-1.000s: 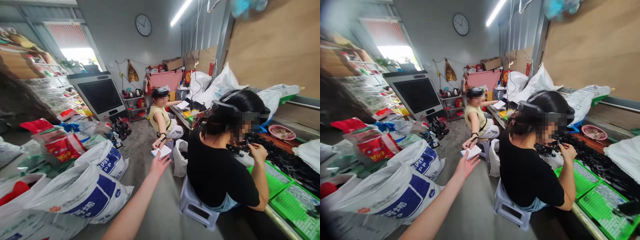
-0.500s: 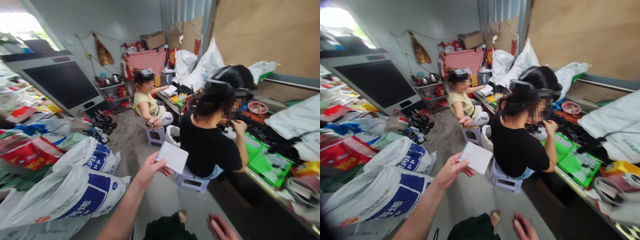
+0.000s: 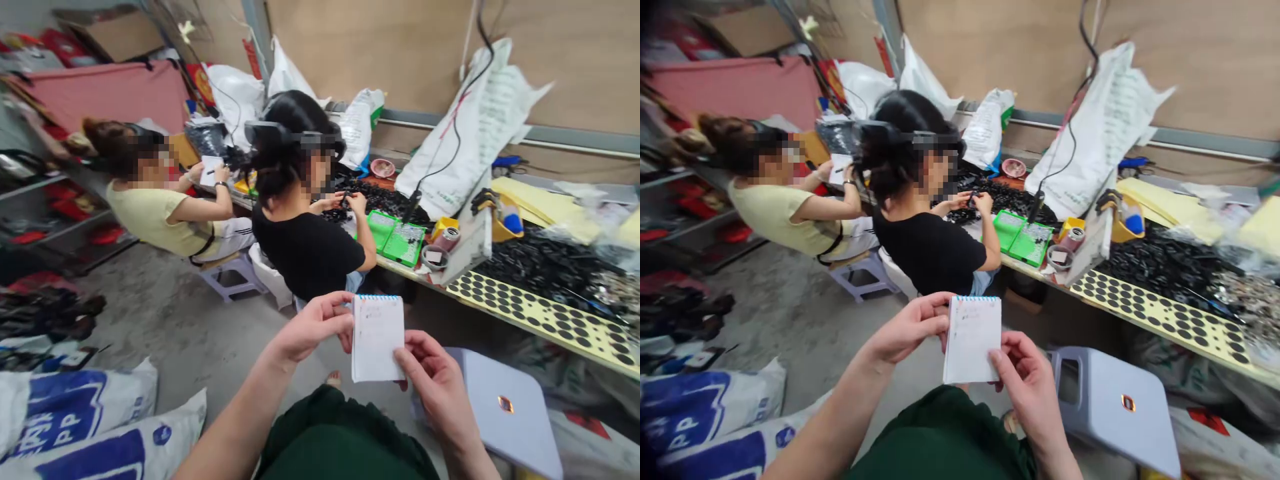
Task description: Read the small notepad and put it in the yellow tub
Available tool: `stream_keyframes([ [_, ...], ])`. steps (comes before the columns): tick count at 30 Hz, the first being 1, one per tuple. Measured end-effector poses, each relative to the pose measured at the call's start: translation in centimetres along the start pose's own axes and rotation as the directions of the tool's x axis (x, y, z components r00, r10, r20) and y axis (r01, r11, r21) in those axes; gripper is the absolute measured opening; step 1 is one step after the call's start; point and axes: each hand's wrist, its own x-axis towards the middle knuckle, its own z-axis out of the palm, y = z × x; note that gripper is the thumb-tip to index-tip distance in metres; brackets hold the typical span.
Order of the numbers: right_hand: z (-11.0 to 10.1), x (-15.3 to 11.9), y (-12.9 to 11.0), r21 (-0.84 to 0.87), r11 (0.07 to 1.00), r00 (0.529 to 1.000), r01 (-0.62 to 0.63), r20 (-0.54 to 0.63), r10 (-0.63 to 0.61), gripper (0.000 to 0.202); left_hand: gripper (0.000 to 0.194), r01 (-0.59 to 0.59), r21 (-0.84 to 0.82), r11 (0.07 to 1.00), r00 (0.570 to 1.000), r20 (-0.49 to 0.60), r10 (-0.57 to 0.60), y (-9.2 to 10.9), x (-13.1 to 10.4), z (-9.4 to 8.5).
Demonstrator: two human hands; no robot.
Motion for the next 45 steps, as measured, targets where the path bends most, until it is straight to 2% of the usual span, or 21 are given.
stream_keyframes([
  [4, -2.7, -1.7, 0.5, 0.007, 0.998, 0.981, 0.065, -0.183, -0.062, 0.028, 0.045, 0.063, -0.017, 0.998, 0.998, 0.033, -0.062, -1.9, 1.2, 3.5],
  [8, -4.9, -2.6, 0.7, 0.052, 0.993, 0.957, 0.106, -0.278, -0.088, 0.024, 0.037, 0.109, 0.028, 0.994, 0.991, 0.080, -0.111, -3.0, 1.9, 6.3],
  [15, -7.9, -3.8, 1.8, 0.101, 0.989, 0.935, 0.107, -0.349, -0.066, 0.024, 0.043, 0.186, 0.056, 0.981, 0.981, 0.053, -0.189, -3.8, 3.6, 10.2],
  [21, -10.2, -4.2, 2.0, 0.134, 0.983, 0.923, 0.122, -0.381, -0.063, 0.024, 0.045, 0.225, 0.037, 0.974, 0.973, 0.049, -0.227, -5.0, 4.9, 12.6],
  [32, -14.2, -6.2, 2.6, 0.128, 0.981, 0.872, 0.147, -0.485, -0.068, 0.026, 0.041, 0.248, 0.048, 0.968, 0.951, 0.179, -0.252, -6.8, 6.7, 16.6],
  [35, -15.5, -6.6, 2.7, 0.099, 0.988, 0.862, 0.118, -0.504, -0.052, 0.027, 0.045, 0.246, 0.083, 0.966, 0.949, 0.183, -0.257, -7.7, 7.6, 18.0],
  [39, -17.8, -7.2, 2.7, 0.054, 0.995, 0.846, 0.086, -0.531, -0.044, 0.029, 0.047, 0.269, 0.120, 0.956, 0.950, 0.132, -0.284, -9.4, 9.1, 20.6],
  [45, -21.8, -7.1, 3.4, 0.120, 0.991, 0.831, 0.067, -0.556, 0.011, 0.031, 0.043, 0.305, 0.095, 0.948, 0.937, 0.145, -0.317, -11.4, 11.7, 23.7],
])
